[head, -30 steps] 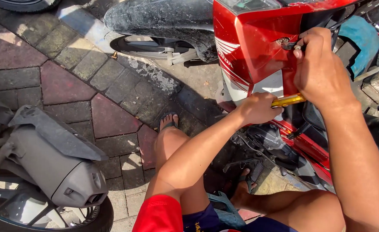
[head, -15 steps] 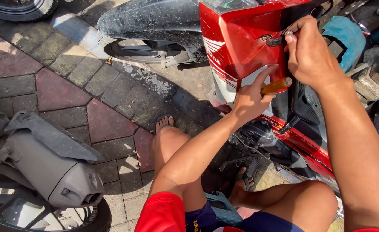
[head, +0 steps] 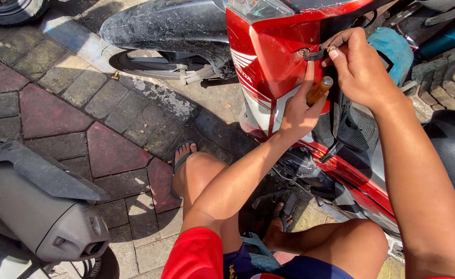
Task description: The person sits on a small stool and uses a screwdriver to loosen and remove a bolt from the side of a red motorcycle. They then move the stool to a different position and continue using the screwdriver to work on the motorcycle's body panel.
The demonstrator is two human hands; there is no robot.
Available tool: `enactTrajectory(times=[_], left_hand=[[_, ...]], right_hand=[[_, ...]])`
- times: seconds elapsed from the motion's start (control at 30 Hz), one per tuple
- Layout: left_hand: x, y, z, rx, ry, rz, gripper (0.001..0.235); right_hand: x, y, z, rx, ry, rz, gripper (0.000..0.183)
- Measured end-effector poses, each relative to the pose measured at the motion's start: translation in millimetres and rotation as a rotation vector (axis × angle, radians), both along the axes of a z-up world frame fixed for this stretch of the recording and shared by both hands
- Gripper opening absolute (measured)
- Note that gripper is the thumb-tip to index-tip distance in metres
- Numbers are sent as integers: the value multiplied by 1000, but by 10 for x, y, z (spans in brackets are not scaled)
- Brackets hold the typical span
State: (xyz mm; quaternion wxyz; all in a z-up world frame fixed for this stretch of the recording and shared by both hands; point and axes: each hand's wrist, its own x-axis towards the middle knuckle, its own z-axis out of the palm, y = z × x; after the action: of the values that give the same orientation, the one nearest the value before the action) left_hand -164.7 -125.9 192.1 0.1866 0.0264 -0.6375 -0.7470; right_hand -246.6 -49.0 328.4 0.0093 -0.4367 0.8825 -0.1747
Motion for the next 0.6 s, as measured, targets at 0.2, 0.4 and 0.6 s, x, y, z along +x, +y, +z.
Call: enactTrajectory(times=[0.2, 0.4, 0.6], left_hand=[[-70, 74, 122, 677, 156, -214, 32], [-251, 377, -18, 907, 208, -322, 27], [-439, 527, -227, 649, 96, -272, 35]], right_hand=[[9, 29, 6, -83, -53, 72, 9], [73, 192, 115, -249, -36, 118, 5], [264, 195, 261, -210, 274, 141, 9]])
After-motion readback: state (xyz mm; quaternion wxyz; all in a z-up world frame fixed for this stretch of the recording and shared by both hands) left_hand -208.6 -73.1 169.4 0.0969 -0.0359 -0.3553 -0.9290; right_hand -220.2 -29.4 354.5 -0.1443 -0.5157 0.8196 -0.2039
